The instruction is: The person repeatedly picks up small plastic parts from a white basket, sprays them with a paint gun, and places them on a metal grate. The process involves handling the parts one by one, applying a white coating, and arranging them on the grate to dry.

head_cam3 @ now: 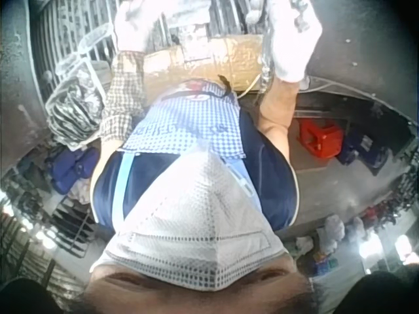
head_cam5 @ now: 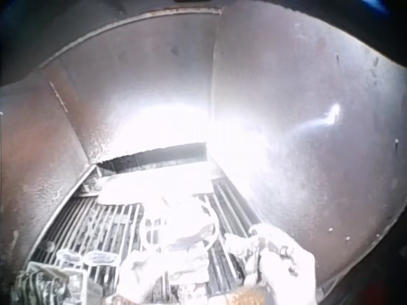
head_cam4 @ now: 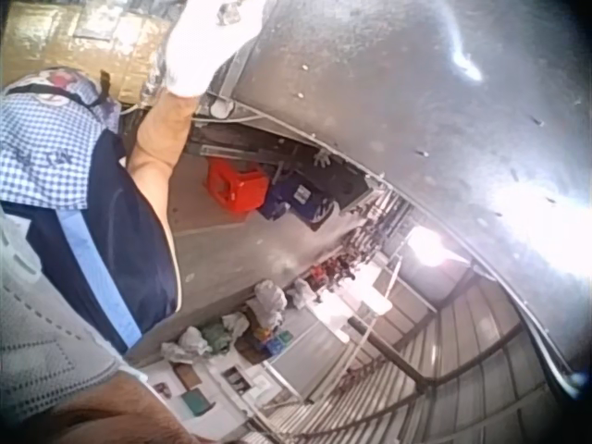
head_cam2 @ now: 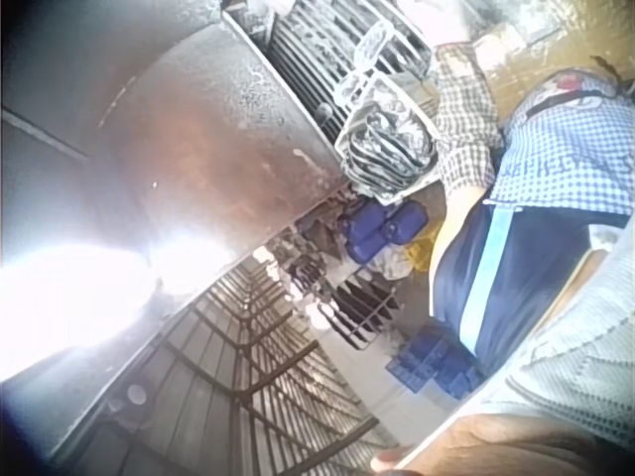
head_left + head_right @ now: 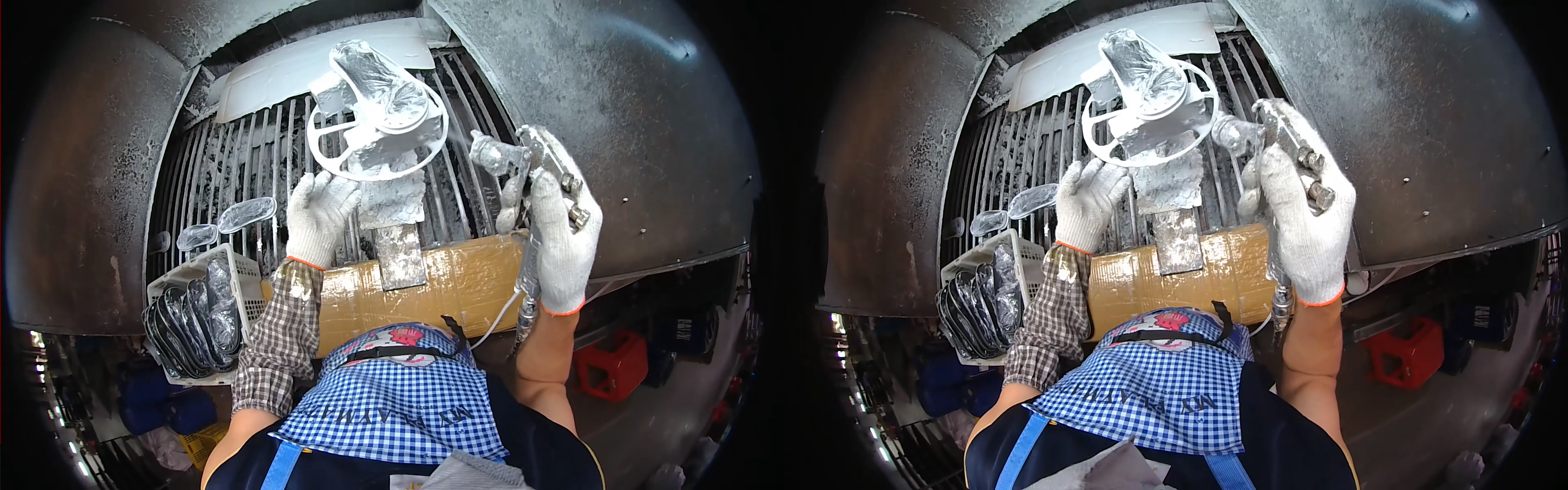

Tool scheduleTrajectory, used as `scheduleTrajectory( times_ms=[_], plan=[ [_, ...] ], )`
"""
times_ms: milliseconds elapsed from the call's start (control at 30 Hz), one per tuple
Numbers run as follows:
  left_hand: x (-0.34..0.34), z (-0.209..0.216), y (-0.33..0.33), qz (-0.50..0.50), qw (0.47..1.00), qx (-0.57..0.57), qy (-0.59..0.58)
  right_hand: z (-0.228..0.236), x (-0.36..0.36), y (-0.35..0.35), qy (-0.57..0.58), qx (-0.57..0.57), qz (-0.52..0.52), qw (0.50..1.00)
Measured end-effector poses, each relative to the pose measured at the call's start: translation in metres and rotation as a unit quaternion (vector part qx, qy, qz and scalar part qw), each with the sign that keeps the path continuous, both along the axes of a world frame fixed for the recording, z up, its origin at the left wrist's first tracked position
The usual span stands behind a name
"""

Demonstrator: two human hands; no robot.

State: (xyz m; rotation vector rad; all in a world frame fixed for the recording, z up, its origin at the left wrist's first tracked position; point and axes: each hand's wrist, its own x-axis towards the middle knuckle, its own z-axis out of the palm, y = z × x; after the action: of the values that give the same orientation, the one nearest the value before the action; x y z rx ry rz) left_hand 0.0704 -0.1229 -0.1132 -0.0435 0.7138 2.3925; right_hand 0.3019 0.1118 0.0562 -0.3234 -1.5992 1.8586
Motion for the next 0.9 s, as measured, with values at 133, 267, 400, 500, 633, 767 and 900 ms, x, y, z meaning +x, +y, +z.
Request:
scheduleTrajectory(
  times_ms=[133,267,400,500,633,767,900],
  plan=[
    [-0.009,0.0,-0.008,0.027,0.999,-0.022,0.027,0.001,-0.003,-0.003,-0.001,-0.032,0.004,0.999],
    [-0.014,0.004,-0.011,0.061,0.997,-0.042,0.012,-0.005,-0.004,-0.005,0.002,-0.009,0.041,0.999],
    [-0.011,0.007,-0.008,0.085,0.995,-0.05,-0.002,-0.009,-0.013,-0.005,0.009,-0.016,0.047,0.999],
    [-0.012,-0.002,-0.011,0.077,0.996,-0.041,-0.024,-0.013,-0.021,-0.003,0.009,-0.034,0.057,0.998],
    [-0.006,-0.016,-0.009,0.058,0.997,-0.049,-0.034,-0.014,-0.031,-0.003,0.006,-0.031,0.062,0.998],
    [0.002,-0.031,-0.009,0.029,0.998,-0.044,-0.021,-0.013,-0.043,-0.005,0.016,-0.046,0.065,0.997],
    [0.013,-0.03,-0.001,0.008,0.998,-0.046,-0.031,-0.014,-0.052,-0.007,0.024,-0.067,0.07,0.995]
  ],
)
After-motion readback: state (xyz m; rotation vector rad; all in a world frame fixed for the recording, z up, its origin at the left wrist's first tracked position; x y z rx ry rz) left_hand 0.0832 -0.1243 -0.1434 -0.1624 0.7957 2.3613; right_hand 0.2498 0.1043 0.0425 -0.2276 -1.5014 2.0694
